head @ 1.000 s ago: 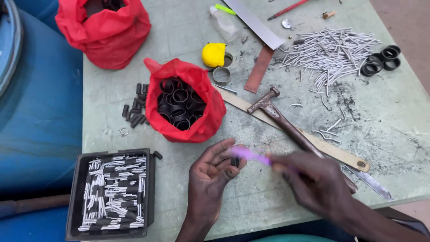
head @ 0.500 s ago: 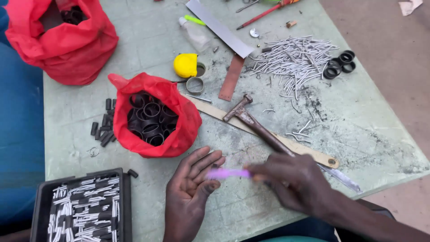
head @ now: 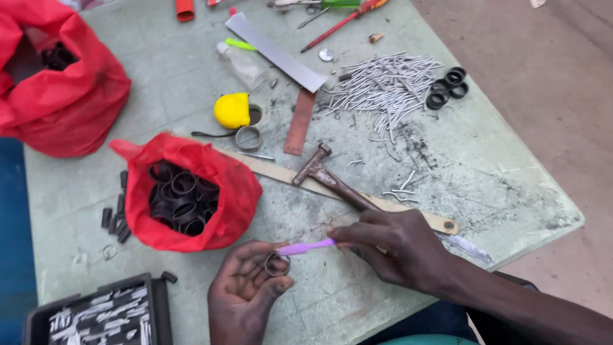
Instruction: Cleaning small black circular components using a toothbrush on a workbench
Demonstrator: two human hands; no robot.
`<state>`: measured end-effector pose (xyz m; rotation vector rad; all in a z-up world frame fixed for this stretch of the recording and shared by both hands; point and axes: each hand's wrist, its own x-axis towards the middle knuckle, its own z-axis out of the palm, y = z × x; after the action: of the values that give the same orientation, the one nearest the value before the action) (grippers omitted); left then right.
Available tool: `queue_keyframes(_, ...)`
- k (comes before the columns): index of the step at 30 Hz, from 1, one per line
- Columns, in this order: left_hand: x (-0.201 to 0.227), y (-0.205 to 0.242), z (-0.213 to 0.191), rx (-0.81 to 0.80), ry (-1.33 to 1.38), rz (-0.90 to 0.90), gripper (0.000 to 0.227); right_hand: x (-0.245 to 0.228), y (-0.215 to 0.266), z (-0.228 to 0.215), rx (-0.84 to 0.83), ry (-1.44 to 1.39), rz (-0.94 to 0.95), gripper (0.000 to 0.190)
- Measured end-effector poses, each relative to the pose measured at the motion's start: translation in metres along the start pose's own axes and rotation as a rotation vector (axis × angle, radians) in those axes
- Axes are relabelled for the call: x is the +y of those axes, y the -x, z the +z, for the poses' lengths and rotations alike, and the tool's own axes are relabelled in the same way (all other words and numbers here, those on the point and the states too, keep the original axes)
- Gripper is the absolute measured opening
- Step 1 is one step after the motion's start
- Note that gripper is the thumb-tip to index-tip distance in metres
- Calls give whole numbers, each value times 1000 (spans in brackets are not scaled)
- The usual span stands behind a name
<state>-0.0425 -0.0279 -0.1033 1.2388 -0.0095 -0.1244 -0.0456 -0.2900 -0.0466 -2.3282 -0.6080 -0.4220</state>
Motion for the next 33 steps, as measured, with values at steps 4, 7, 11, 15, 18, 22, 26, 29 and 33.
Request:
queue_keyframes(4, -6, -3, 2, 113, -96, -85, 73, -7, 0, -3, 107, 51, -51, 17)
queue_keyframes(7, 5, 8, 14, 60, -330, -40, 65, -14, 5, -4, -108, 12, -94, 20)
queue_keyframes(11, 10, 9, 18, 41, -735, 243, 53, -10, 8, -3, -63, 140, -65, 27)
queue_keyframes(15, 4, 12, 23, 102, -757, 168, 52, -19, 4, -11, -248, -11, 110, 27)
queue_keyframes(18, 6, 14, 38, 190, -785, 319, 43, -29, 8, -12, -293, 6, 192, 28)
queue_keyframes(22, 8, 10, 32, 173, -898, 416, 35, -26, 18, -6, -245, 93, 215, 25)
queue_keyframes(26, 9, 11, 33, 83, -961, 514, 34, -16, 15, -5, -205, 182, 73, 22)
queue_keyframes(29, 11, 10, 27, 66, -995, 545, 34, -21, 10, -12, -265, 130, 88, 24)
queue_keyframes(33, 10, 11, 29, 105, -1155, 679, 38, -28, 1, -24, -391, -326, 225, 35)
